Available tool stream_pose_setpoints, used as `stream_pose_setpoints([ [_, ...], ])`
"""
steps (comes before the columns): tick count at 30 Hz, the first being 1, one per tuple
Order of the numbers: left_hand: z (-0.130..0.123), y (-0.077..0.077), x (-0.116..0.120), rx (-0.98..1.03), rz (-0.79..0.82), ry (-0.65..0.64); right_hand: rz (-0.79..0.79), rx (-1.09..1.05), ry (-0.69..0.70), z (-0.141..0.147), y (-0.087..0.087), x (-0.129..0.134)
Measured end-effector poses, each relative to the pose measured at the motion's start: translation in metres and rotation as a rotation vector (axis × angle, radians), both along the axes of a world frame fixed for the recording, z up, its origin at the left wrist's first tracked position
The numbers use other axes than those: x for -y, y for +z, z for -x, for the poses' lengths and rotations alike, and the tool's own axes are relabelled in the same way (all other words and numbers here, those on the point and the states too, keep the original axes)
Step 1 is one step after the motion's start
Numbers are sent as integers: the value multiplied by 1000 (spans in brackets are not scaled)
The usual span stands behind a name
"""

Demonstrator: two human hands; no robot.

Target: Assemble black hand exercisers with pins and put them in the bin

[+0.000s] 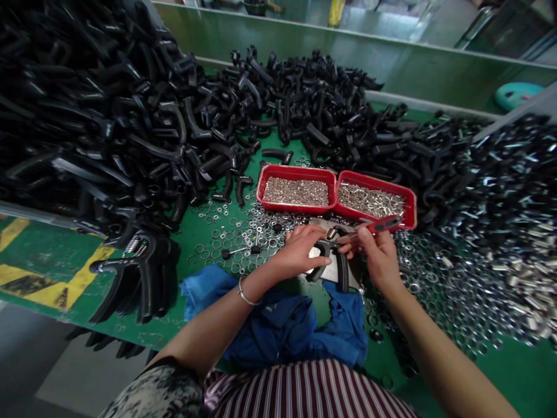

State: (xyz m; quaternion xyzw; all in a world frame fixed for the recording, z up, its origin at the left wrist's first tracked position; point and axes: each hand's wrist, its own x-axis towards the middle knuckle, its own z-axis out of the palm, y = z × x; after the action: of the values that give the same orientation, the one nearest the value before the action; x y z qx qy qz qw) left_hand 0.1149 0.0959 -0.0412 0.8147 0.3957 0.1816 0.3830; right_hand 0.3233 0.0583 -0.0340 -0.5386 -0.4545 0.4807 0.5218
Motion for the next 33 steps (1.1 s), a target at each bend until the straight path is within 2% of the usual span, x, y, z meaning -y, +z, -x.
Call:
stream_pose_setpoints([
  [5,0,1,1,-1,-9,2,-24,39,9,4,3,-2],
  [10,0,1,-1,-3,7,-2,-58,202,-11,8,3,3],
  [12,0,0,-1,-3,11,-5,-78,317,-16,12,4,6],
  [16,-1,-2,1,13,-8,3,-162,677,53,19,8,4],
  [19,-2,-1,4,3,-22,23,-174,775,110,22,12,-3],
  [27,0,12,7,-132,-42,-47,-160,676,301,15,23,-12],
  [33,-6,19,8,-213,-63,-66,-17,1,440,30,51,17],
])
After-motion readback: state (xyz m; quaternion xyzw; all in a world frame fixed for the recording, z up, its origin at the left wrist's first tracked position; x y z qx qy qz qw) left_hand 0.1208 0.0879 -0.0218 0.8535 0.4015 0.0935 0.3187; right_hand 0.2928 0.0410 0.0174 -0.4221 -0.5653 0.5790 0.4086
